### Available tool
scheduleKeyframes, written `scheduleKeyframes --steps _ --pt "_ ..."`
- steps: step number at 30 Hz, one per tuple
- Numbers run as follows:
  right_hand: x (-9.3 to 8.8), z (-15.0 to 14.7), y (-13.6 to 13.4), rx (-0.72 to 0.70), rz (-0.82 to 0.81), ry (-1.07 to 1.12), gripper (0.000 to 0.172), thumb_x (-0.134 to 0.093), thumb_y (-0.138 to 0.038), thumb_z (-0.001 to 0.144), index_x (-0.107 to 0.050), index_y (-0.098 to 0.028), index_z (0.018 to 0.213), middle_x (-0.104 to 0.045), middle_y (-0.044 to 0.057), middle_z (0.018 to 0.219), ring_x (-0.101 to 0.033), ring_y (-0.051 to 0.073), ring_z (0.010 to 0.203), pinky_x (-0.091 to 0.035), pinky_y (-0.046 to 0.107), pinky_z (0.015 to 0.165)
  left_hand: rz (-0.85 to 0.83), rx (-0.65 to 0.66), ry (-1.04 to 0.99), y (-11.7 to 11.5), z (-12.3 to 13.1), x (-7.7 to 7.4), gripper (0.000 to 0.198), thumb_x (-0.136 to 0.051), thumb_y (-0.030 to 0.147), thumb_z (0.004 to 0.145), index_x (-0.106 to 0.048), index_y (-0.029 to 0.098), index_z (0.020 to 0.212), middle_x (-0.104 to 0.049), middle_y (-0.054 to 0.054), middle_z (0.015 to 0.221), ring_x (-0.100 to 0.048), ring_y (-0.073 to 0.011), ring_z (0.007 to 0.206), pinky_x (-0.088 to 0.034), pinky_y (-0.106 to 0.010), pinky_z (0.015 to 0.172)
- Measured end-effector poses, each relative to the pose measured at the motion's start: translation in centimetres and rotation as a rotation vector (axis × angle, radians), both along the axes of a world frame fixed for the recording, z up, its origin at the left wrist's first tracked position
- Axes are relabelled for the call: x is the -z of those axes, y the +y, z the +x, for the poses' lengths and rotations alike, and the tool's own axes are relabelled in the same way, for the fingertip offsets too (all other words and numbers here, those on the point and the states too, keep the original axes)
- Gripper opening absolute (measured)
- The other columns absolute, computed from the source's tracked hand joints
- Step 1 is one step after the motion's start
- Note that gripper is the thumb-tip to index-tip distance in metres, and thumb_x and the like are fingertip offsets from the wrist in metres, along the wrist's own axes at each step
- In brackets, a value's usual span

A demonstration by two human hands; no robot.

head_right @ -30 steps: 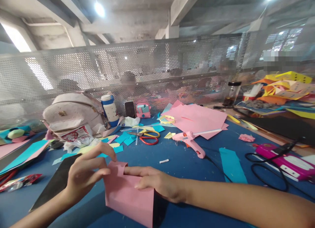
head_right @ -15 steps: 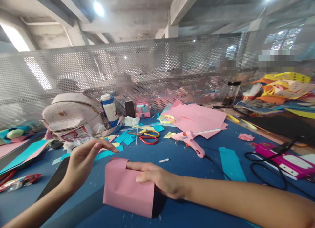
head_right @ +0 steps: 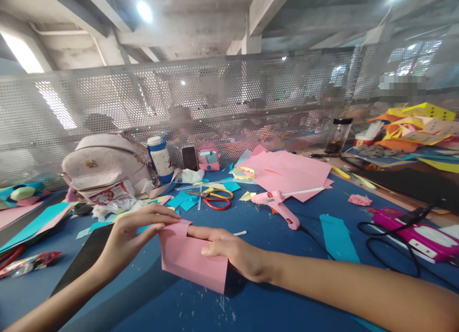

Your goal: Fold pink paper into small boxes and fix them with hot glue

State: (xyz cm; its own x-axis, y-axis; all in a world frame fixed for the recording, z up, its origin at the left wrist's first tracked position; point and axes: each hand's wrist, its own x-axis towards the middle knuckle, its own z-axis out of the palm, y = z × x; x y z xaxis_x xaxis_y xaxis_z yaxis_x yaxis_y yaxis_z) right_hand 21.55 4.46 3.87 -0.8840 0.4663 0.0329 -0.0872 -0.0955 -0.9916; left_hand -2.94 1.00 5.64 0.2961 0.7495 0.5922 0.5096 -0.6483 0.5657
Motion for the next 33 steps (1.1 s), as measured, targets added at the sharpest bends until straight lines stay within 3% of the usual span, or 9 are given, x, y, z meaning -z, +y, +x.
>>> scheduleKeyframes --steps 5,10,13,16,21,26,33 --pt "0.2 0.3 0.0 0.061 0.043 -0.041 0.053 -0.052 -0.032 0.084 -0.052 -0.024 0.136 -0.047 0.006 0.145 -0.042 0.027 0.131 -0.024 0.045 0.110 0.029 -0.007 0.074 0.0 0.1 0.1 0.020 -0.063 0.022 0.089 -0.074 0.027 0.104 -0.073 -0.003 0.109 -0.066 -0.0176 0.101 -0.048 -0.029 0.093" --pt "-0.3 0.1 -0.2 -0.049 0.060 0.014 0.054 -0.053 -0.038 0.085 -0.052 -0.022 0.137 -0.046 0.006 0.145 -0.038 0.028 0.134 -0.024 0.045 0.111 -0.051 -0.010 0.018 0.0 0.8 0.3 0.015 -0.068 0.024 0.085 -0.076 0.029 0.097 -0.075 -0.001 0.102 -0.068 -0.0164 0.097 -0.048 -0.028 0.095" --pt "-0.8 -0.1 -0.3 -0.074 0.069 0.037 0.056 -0.053 -0.042 0.085 -0.052 -0.020 0.136 -0.053 0.008 0.137 -0.042 0.029 0.130 -0.027 0.045 0.109 -0.177 -0.006 -0.042 -0.1 1.0 0.4 0.014 -0.070 0.029 0.084 -0.076 0.029 0.096 -0.075 0.000 0.103 -0.066 -0.0180 0.102 -0.048 -0.028 0.095" --pt "-0.9 -0.2 -0.3 -0.083 0.051 0.028 0.059 -0.055 -0.046 0.083 -0.053 -0.018 0.135 -0.055 0.009 0.134 -0.047 0.029 0.123 -0.034 0.043 0.102 -0.381 0.020 -0.109 -0.1 1.2 0.5 0.025 -0.066 0.035 0.086 -0.070 0.029 0.110 -0.071 -0.001 0.115 -0.063 -0.0197 0.111 -0.048 -0.028 0.096" --pt "-0.2 -0.2 -0.1 -0.071 0.001 0.009 0.067 -0.059 -0.049 0.080 -0.049 -0.017 0.138 -0.059 0.009 0.122 -0.057 0.019 0.095 -0.042 0.031 0.084 -0.598 0.118 -0.200 -0.3 1.5 0.4 0.040 -0.058 0.041 0.091 -0.057 0.027 0.128 -0.061 -0.004 0.133 -0.056 -0.0237 0.122 -0.046 -0.033 0.101" --pt "0.1 0.1 -0.1 0.004 0.036 0.005 0.061 -0.058 -0.049 0.082 -0.052 -0.020 0.136 -0.059 0.008 0.124 -0.055 0.017 0.094 -0.040 0.025 0.076 -0.779 0.184 -0.367 -0.5 1.6 1.0 0.041 -0.047 0.045 0.095 -0.054 0.029 0.132 -0.054 -0.003 0.140 -0.050 -0.0271 0.128 -0.042 -0.043 0.106" --pt "-0.9 -0.1 -0.2 -0.030 0.161 0.010 0.067 -0.049 -0.062 0.082 -0.058 -0.014 0.128 -0.060 0.008 0.105 -0.046 0.016 0.078 -0.034 0.025 0.065 -1.127 0.449 -0.733 -0.7 2.4 2.6 0.049 -0.039 0.054 0.096 -0.056 0.024 0.131 -0.054 -0.011 0.139 -0.050 -0.0313 0.128 -0.043 -0.051 0.102"
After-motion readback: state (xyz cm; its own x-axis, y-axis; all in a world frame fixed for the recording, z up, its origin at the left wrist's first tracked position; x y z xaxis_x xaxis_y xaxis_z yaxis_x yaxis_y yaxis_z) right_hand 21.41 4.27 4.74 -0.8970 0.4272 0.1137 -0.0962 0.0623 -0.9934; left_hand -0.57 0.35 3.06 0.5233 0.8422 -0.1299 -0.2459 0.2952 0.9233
